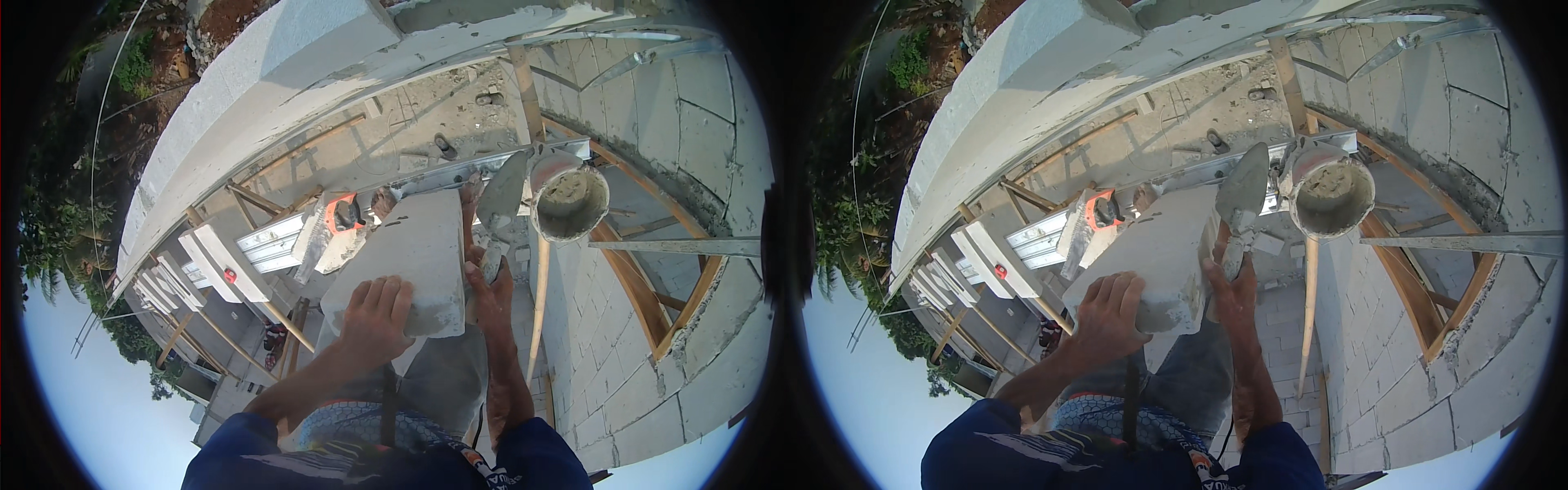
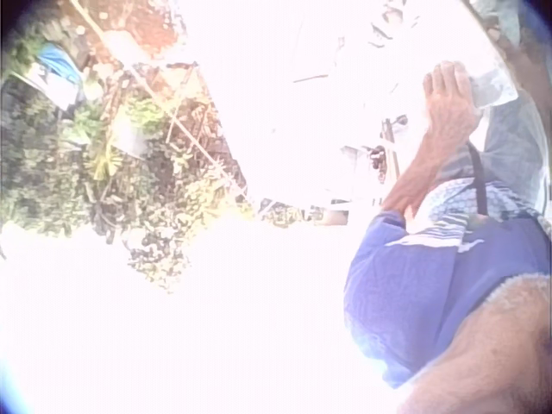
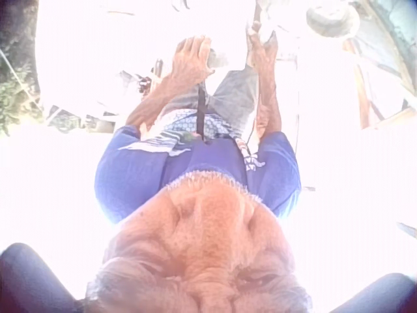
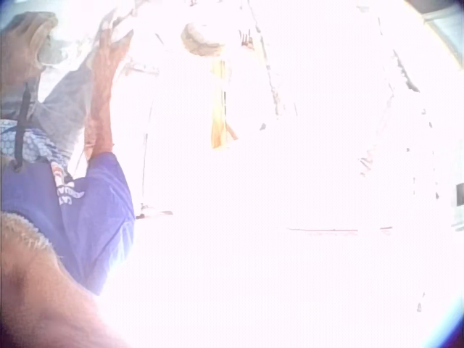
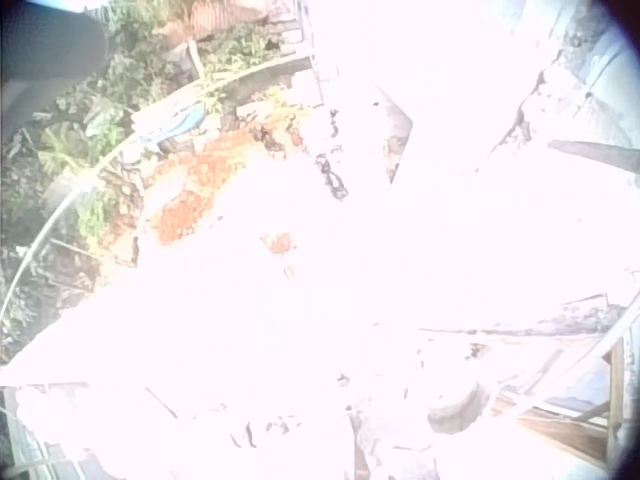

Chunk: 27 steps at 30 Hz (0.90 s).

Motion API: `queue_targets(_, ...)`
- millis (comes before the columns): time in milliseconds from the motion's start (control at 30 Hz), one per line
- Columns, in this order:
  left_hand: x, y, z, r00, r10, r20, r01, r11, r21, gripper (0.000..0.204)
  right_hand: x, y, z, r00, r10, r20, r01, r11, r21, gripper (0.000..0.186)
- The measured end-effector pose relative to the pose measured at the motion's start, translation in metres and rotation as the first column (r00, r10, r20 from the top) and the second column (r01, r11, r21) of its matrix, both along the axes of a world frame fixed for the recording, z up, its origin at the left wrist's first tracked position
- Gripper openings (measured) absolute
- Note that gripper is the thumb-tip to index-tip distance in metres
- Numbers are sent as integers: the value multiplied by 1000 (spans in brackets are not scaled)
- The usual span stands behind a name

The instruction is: Laying white aerated concrete blocks on a wall using a trowel and mortar at a construction site.

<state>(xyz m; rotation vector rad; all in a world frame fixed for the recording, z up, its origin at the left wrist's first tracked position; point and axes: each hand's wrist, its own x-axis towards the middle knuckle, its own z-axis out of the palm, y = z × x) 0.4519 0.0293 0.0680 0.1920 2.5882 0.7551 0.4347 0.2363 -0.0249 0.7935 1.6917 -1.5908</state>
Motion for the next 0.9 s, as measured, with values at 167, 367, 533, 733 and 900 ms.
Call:
queue_targets(167,-14,17,-9,1000,8,2,-8,1000,13,80,-17,19,40,999,-29,45,29,1000,10,68)
queue_targets(367,-37,17,-11,999,-6,32,5,999,31,81,-32,6,68,969,-111,-221,72,981,-179,79)
queue_targets(533,-45,2,-11,991,11,134,-17,999,47,88,-59,-16,81,998,24,-60,-29,996,-88,72)
queue_targets(733,-44,-87,-5,906,-42,422,-64,971,233,111,-71,-13,88,996,88,-9,-88,996,18,63)
queue_targets(900,1,-115,-63,899,81,431,-255,896,363,125,-80,-18,85,992,111,-52,-106,991,85,60)
